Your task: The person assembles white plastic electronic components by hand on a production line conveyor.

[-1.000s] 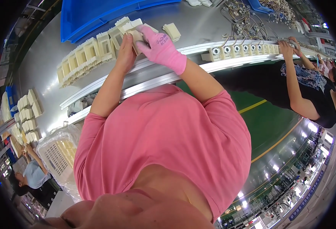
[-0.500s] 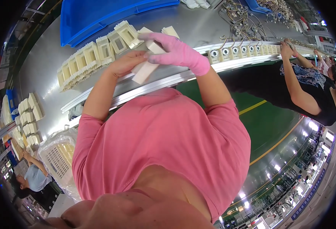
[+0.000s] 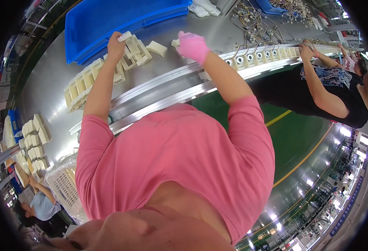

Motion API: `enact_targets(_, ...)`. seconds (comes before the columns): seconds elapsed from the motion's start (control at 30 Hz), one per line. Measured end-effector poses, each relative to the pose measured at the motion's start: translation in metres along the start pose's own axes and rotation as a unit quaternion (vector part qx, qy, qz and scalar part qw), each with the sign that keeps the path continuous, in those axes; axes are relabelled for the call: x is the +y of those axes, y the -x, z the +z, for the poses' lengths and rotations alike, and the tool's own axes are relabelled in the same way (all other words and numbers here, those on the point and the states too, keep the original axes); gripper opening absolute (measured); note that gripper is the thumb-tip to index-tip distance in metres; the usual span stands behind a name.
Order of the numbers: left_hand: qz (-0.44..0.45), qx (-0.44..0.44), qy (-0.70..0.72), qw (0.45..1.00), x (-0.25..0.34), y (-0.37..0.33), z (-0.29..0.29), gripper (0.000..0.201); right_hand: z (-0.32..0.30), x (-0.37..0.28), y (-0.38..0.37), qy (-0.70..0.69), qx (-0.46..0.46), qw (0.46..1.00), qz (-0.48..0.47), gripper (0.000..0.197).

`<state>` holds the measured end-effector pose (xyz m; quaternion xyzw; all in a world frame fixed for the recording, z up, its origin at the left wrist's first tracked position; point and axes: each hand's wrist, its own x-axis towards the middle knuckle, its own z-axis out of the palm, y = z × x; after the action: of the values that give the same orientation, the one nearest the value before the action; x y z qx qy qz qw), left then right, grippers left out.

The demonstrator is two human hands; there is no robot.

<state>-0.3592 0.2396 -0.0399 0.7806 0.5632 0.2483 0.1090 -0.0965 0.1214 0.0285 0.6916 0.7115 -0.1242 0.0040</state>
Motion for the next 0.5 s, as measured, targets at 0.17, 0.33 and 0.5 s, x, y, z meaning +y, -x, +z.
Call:
enact_targets(0.17, -0.179, 0.107, 0.499, 0.841, 0.067, 0.021, -0.065, 0.015, 0.042, -0.004, -0.046, 0.085, -0.14, 0.983, 0.086, 0.047)
enact_targets(0.33, -0.264, -0.093, 0.635, 0.72, 0.033, 0.052, -0.049, 0.03, 0.036, -0.002, -0.044, 0.058, -0.135, 0.986, 0.081, 0.053)
enact_targets(0.5, -0.256, -0.088, 0.616, 0.74, 0.081, 0.081, -0.044, 0.03, -0.028, -0.025, -0.006, -0.453, -0.2, 0.868, -0.049, 0.03)
